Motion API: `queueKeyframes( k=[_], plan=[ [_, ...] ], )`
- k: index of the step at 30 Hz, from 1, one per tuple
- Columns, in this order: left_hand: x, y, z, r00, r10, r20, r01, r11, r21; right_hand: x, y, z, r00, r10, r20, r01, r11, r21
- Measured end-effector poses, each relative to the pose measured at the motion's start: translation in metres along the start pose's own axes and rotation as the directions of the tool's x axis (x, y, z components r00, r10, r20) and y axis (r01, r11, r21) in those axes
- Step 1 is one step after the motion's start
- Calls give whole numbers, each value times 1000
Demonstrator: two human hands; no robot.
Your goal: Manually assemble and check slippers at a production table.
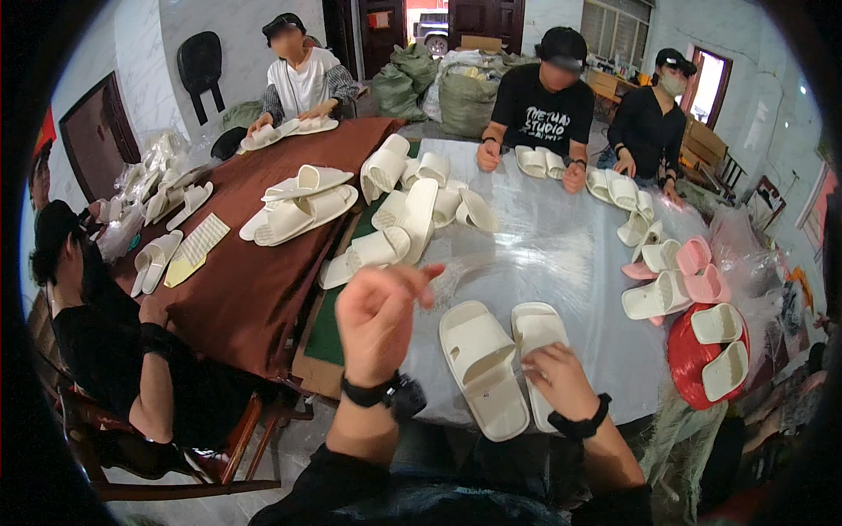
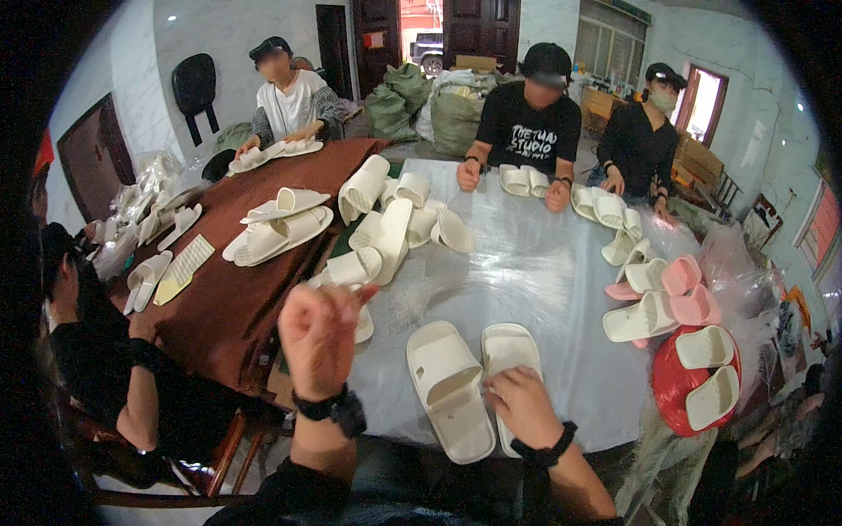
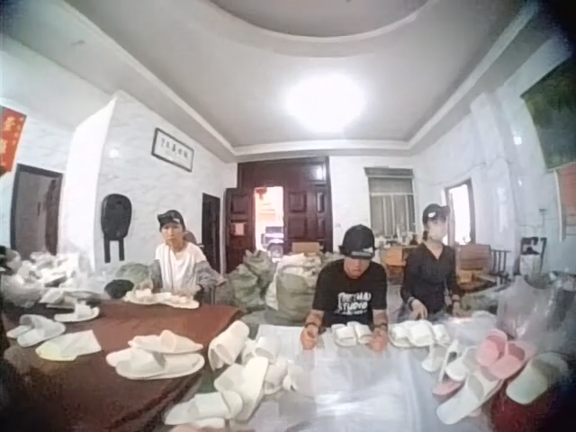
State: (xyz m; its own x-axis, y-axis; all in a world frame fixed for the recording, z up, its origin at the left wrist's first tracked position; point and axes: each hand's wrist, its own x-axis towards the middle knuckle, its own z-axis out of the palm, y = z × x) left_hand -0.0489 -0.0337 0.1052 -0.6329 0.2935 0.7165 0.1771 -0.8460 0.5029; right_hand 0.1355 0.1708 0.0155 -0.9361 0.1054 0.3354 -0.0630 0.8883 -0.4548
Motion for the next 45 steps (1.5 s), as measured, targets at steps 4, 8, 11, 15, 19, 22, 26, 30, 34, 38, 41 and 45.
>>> queueKeyframes(
  k=[4,8,11,15,19,22,26,30,34,38,41,45],
  plan=[
    [-36,54,-17,996,58,68,-48,989,-137,-20,-8,12,991,10,136,3,996,-94],
    [-64,91,-48,927,167,336,121,714,-689,-11,-6,35,952,104,288,-71,990,-122],
    [-80,120,-54,940,211,268,65,662,-747,-6,-1,57,966,126,225,-70,968,-241],
    [-94,140,-66,964,195,182,6,664,-748,-2,7,64,989,131,62,-102,930,-353],
    [-95,134,-71,1000,16,7,-4,637,-771,6,10,56,983,173,57,-143,927,-346],
    [-95,124,-73,997,-71,8,52,631,-774,9,2,24,963,268,7,-250,910,-331],
    [-89,97,-69,984,-177,35,146,673,-725,0,33,-33,942,243,-230,-317,870,-377],
    [-93,82,-62,960,-280,-22,194,718,-668,4,73,-121,848,372,-377,-520,721,-458],
    [-96,72,-63,945,-326,-26,253,779,-574,-13,137,-212,711,391,-584,-687,565,-457],
    [-89,64,-60,924,-374,-83,287,818,-498,-37,210,-277,573,430,-698,-806,453,-382],
    [-82,58,-61,913,-392,-114,297,828,-475,-35,253,-306,461,523,-717,-885,333,-326],
    [-76,54,-51,885,-421,-200,321,862,-393,-15,325,-316,405,630,-663,-914,302,-271]
  ],
)
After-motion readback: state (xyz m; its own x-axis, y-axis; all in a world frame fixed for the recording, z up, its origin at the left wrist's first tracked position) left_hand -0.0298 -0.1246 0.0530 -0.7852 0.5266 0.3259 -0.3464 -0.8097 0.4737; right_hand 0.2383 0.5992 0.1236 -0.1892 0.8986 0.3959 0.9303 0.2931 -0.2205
